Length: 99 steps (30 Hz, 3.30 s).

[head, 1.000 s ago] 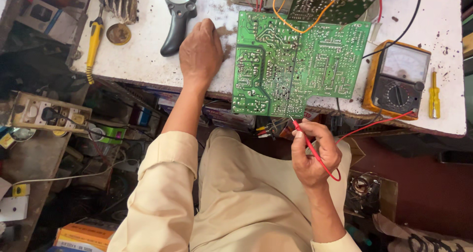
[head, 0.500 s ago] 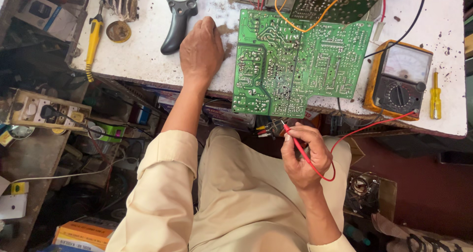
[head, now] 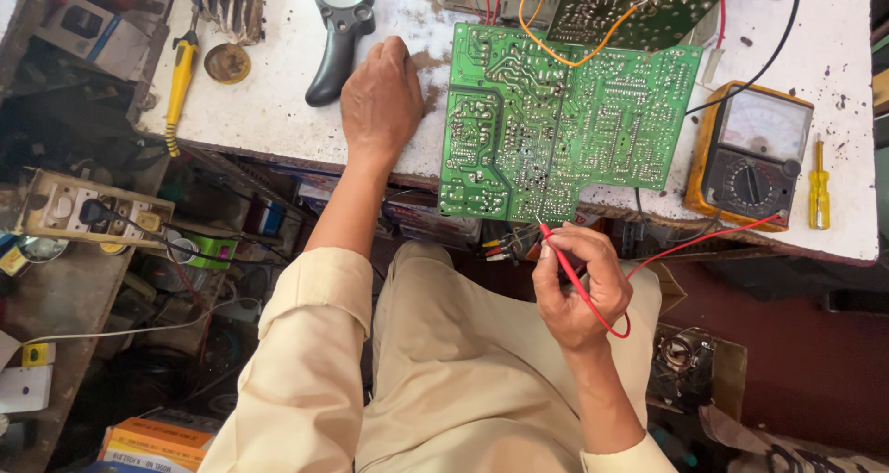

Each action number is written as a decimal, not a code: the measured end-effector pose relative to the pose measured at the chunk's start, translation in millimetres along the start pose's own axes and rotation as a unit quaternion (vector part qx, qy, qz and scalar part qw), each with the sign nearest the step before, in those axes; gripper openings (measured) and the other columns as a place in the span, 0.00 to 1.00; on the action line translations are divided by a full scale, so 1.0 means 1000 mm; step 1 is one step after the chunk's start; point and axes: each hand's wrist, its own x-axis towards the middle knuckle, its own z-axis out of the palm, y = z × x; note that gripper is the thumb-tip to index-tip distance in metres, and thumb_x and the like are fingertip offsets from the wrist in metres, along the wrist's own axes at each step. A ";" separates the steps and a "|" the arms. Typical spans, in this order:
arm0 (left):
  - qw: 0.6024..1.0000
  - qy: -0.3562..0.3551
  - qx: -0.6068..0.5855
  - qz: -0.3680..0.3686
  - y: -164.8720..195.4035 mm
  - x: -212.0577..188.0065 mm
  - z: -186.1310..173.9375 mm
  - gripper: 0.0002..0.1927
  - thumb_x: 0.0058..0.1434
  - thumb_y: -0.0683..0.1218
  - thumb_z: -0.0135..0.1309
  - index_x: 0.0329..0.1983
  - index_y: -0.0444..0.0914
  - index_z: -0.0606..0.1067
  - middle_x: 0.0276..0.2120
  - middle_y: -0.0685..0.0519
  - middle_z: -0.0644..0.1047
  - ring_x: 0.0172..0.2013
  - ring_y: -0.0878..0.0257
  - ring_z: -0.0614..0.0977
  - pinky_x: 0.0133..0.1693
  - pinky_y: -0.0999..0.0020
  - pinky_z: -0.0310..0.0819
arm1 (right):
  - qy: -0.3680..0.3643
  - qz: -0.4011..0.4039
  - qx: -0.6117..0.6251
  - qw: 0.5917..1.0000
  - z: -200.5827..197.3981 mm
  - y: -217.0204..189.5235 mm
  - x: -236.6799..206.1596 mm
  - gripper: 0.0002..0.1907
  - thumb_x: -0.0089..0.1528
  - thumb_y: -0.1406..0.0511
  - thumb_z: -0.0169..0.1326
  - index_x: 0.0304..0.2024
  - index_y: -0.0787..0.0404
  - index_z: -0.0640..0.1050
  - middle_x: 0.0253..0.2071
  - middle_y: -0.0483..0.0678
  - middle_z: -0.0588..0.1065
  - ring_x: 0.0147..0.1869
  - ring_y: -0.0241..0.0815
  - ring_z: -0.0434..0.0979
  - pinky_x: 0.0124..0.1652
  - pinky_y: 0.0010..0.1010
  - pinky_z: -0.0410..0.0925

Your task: The person is testing a green circuit board using a multimeter. They repeatedly touch various points on the board with the multimeter probes to check electrical continuity or voltage.

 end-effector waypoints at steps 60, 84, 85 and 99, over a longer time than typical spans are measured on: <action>0.999 0.024 -0.011 0.022 0.001 0.000 0.000 0.05 0.68 0.43 0.52 0.38 0.36 0.72 0.36 0.42 0.78 0.36 0.40 0.81 0.36 0.47 0.73 | 0.018 -0.045 -0.014 0.999 0.003 0.006 0.007 0.08 0.57 0.75 0.61 0.38 0.64 0.77 0.37 0.52 0.78 0.43 0.49 0.79 0.45 0.37 0.73; 1.000 0.015 -0.017 0.011 0.000 -0.007 -0.001 0.06 0.70 0.42 0.48 0.40 0.34 0.71 0.37 0.44 0.78 0.37 0.44 0.81 0.39 0.52 0.75 | -0.038 0.054 -0.023 0.998 -0.018 -0.001 -0.034 0.07 0.60 0.73 0.62 0.41 0.64 0.79 0.38 0.52 0.78 0.40 0.44 0.79 0.42 0.31 0.72; 1.000 0.012 -0.016 0.008 0.000 -0.006 -0.001 0.06 0.71 0.42 0.48 0.40 0.33 0.71 0.37 0.44 0.78 0.37 0.44 0.82 0.39 0.52 0.75 | -0.053 0.080 -0.013 0.995 -0.018 -0.001 -0.036 0.07 0.61 0.72 0.61 0.42 0.64 0.79 0.38 0.51 0.78 0.40 0.43 0.79 0.41 0.31 0.72; 1.000 0.013 -0.015 0.003 0.000 -0.004 -0.002 0.05 0.67 0.43 0.50 0.40 0.35 0.71 0.37 0.44 0.78 0.38 0.44 0.81 0.40 0.51 0.75 | -0.172 0.156 0.015 0.973 -0.001 -0.006 -0.057 0.07 0.61 0.68 0.60 0.41 0.62 0.82 0.37 0.51 0.81 0.39 0.43 0.82 0.40 0.32 0.73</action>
